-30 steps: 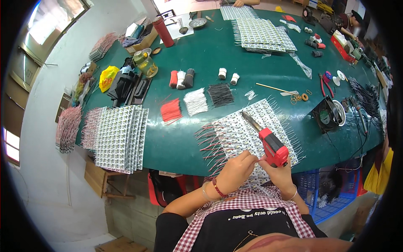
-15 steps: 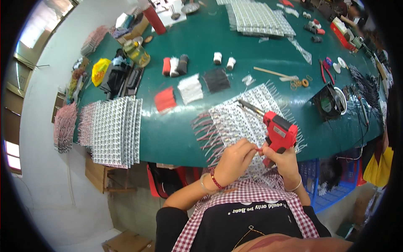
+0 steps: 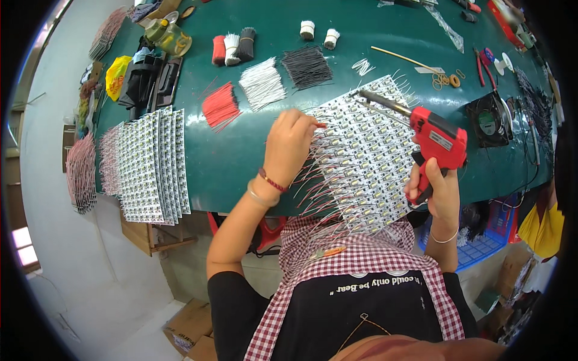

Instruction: The person uses a red soldering iron to attach red and white wires to a large LED panel on a green workbench. They repeatedly pick up wires, position them on the board, and apply the soldering iron to secure the connections.

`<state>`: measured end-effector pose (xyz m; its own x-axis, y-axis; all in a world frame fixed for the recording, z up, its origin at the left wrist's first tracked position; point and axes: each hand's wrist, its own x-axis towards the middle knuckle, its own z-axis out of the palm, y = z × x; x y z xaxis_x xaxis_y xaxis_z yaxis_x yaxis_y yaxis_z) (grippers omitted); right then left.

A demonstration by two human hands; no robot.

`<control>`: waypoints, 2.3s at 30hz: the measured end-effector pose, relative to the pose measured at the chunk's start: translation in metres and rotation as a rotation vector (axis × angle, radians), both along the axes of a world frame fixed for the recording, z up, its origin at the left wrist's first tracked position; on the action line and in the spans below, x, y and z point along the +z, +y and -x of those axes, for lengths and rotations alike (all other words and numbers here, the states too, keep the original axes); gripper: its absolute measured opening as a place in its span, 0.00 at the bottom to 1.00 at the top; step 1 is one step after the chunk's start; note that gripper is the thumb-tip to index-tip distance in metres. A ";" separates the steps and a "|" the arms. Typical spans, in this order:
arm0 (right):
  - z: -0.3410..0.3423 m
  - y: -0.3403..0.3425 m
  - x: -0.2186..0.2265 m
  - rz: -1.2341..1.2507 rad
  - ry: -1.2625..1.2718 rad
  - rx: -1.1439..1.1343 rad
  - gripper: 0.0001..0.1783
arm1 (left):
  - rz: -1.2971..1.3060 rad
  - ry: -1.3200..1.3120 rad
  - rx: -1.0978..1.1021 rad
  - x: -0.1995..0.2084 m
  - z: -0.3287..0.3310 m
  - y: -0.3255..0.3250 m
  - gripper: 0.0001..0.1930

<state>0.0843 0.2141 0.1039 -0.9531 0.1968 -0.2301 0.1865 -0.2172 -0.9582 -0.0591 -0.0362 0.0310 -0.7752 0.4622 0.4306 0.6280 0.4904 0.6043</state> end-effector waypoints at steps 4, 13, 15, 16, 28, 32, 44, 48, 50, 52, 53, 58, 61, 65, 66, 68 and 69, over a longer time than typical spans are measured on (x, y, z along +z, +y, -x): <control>0.016 -0.013 -0.013 0.007 -0.106 -0.106 0.12 | 0.128 0.208 -0.135 -0.017 0.027 0.005 0.10; 0.027 -0.021 -0.029 -0.131 -0.245 -0.043 0.12 | 0.145 0.255 -0.269 -0.040 0.044 0.012 0.13; 0.028 -0.022 -0.029 -0.161 -0.263 -0.019 0.12 | 0.141 0.251 -0.270 -0.041 0.045 0.012 0.13; 0.028 -0.024 -0.029 -0.167 -0.263 -0.018 0.12 | 0.139 0.249 -0.270 -0.041 0.044 0.012 0.13; 0.032 -0.033 -0.020 -0.239 -0.327 -0.034 0.10 | 0.232 0.214 -0.326 -0.032 0.053 0.012 0.12; 0.031 -0.035 -0.016 -0.231 -0.268 -0.093 0.08 | 0.235 0.222 -0.350 -0.032 0.057 0.012 0.12; 0.029 -0.032 -0.020 -0.180 -0.304 -0.053 0.09 | 0.178 0.209 -0.350 -0.041 0.058 0.009 0.14; 0.030 -0.032 -0.019 -0.194 -0.350 -0.028 0.11 | 0.142 0.191 -0.350 -0.041 0.058 0.010 0.14; 0.029 -0.031 -0.021 -0.194 -0.348 -0.030 0.11 | 0.146 0.193 -0.350 -0.040 0.058 0.010 0.15; 0.028 -0.031 -0.021 -0.193 -0.348 -0.036 0.11 | 0.159 0.203 -0.350 -0.038 0.059 0.011 0.15; 0.029 -0.031 -0.021 -0.190 -0.348 -0.040 0.11 | 0.164 0.204 -0.347 -0.037 0.059 0.011 0.15; 0.028 -0.033 -0.021 -0.205 -0.320 -0.065 0.10 | 0.167 0.208 -0.334 -0.036 0.061 0.012 0.16; 0.030 -0.034 -0.021 -0.262 -0.307 -0.030 0.08 | 0.159 0.198 -0.332 -0.037 0.060 0.012 0.16; 0.030 -0.035 -0.021 -0.254 -0.314 -0.036 0.08 | 0.134 0.169 -0.333 -0.037 0.060 0.012 0.15; 0.031 -0.036 -0.019 -0.237 -0.316 -0.051 0.08 | 0.132 0.165 -0.332 -0.037 0.060 0.011 0.15; 0.030 -0.038 -0.017 -0.234 -0.295 -0.080 0.08 | 0.123 0.157 -0.333 -0.039 0.061 0.011 0.15; 0.030 -0.038 -0.016 -0.232 -0.285 -0.095 0.08 | 0.116 0.153 -0.335 -0.039 0.061 0.011 0.15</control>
